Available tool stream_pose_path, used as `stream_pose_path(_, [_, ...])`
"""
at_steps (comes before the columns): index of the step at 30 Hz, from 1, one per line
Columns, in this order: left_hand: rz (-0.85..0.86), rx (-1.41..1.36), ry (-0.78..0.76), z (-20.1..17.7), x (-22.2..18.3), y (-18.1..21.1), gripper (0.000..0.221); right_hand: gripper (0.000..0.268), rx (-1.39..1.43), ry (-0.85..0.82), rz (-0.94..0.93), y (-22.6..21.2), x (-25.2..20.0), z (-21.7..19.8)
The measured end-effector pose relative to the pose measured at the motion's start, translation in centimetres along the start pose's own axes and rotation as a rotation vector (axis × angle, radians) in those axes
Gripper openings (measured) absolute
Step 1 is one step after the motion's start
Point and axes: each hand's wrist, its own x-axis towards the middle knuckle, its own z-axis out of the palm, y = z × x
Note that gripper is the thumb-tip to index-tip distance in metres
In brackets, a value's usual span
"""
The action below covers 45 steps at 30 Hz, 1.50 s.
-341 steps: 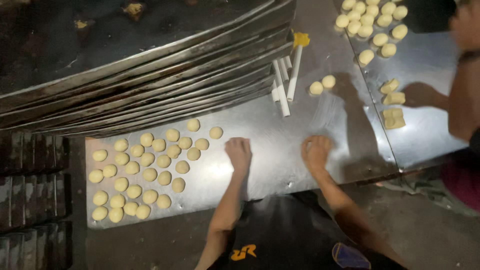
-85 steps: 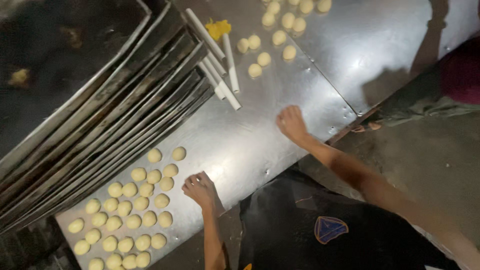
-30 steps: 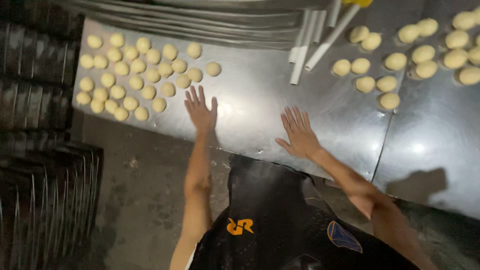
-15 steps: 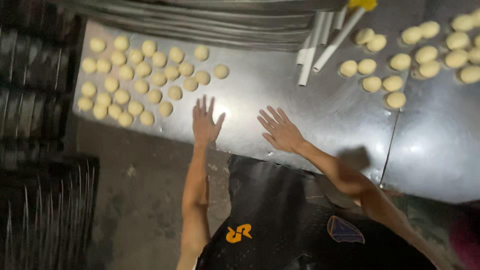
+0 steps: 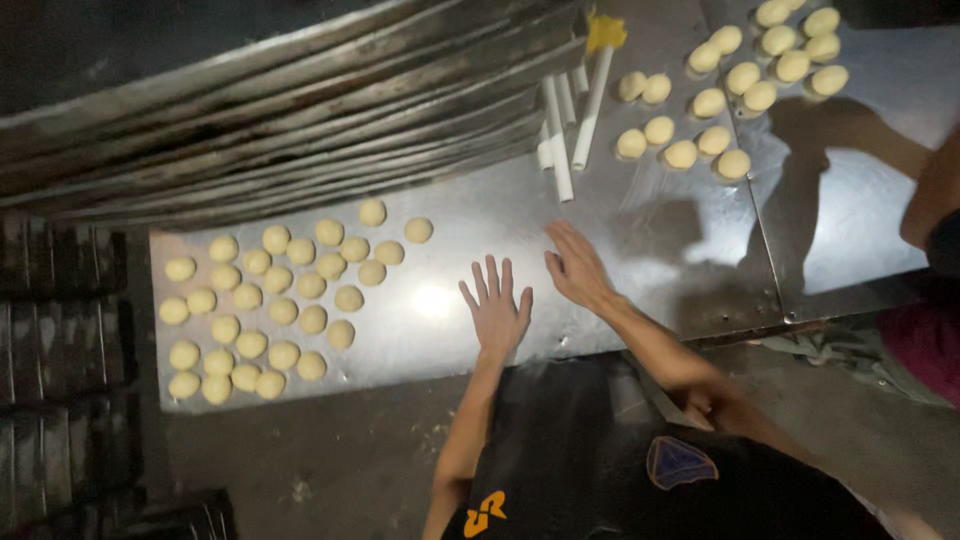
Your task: The person takes dough rounds from a table, flattens them by hand, and rolls them into flat circles using a small rolling pin. They then place the flattened dough onto a stacked baking tray.
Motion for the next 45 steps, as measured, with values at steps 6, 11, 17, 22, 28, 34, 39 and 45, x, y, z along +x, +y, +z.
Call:
stream_pose_path(6, [-0.059, 0.020, -0.006, -0.2, 0.3, 0.9, 0.070, 0.058, -0.206, 0.142, 0.071, 6.3, 2.7, -2.0])
stream_pose_path(11, [-0.114, 0.033, -0.003, -0.3, 0.8, 1.6, 0.068, 0.062, -0.226, 0.132, 0.146, 10.3, 5.2, -4.5])
stream_pose_path(17, [-0.165, 0.008, 0.014, -0.5, 1.4, 2.5, 0.062, 0.059, -0.119, 0.107, 0.154, 14.0, 10.5, -5.9])
stream_pose_path(22, [-0.219, 0.038, 0.016, -0.5, 2.3, 2.9, 0.058, 0.057, -0.153, 0.082, 0.321, 17.1, 17.9, -7.7])
stream_pose_path(28, [-0.237, 0.040, -0.018, -0.7, 2.0, 3.1, 0.053, 0.069, -0.234, 0.173, -0.040, 26.4, 27.9, -7.9])
stream_pose_path(34, [-0.239, 0.045, -0.014, -0.3, 2.4, 3.0, 0.048, 0.061, -0.361, -0.276, 0.203, 30.2, 31.8, -7.1])
stream_pose_path(39, [-0.244, 0.028, -0.035, 0.0, 2.1, 2.6, 0.049, 0.061, -0.230, -0.089, 0.215, 28.0, 30.0, -7.6])
stream_pose_path(45, [-0.215, 0.061, -0.033, -0.1, 2.4, 2.4, 0.049, 0.060, -0.133, 0.088, 0.241, 20.8, 26.9, -10.6])
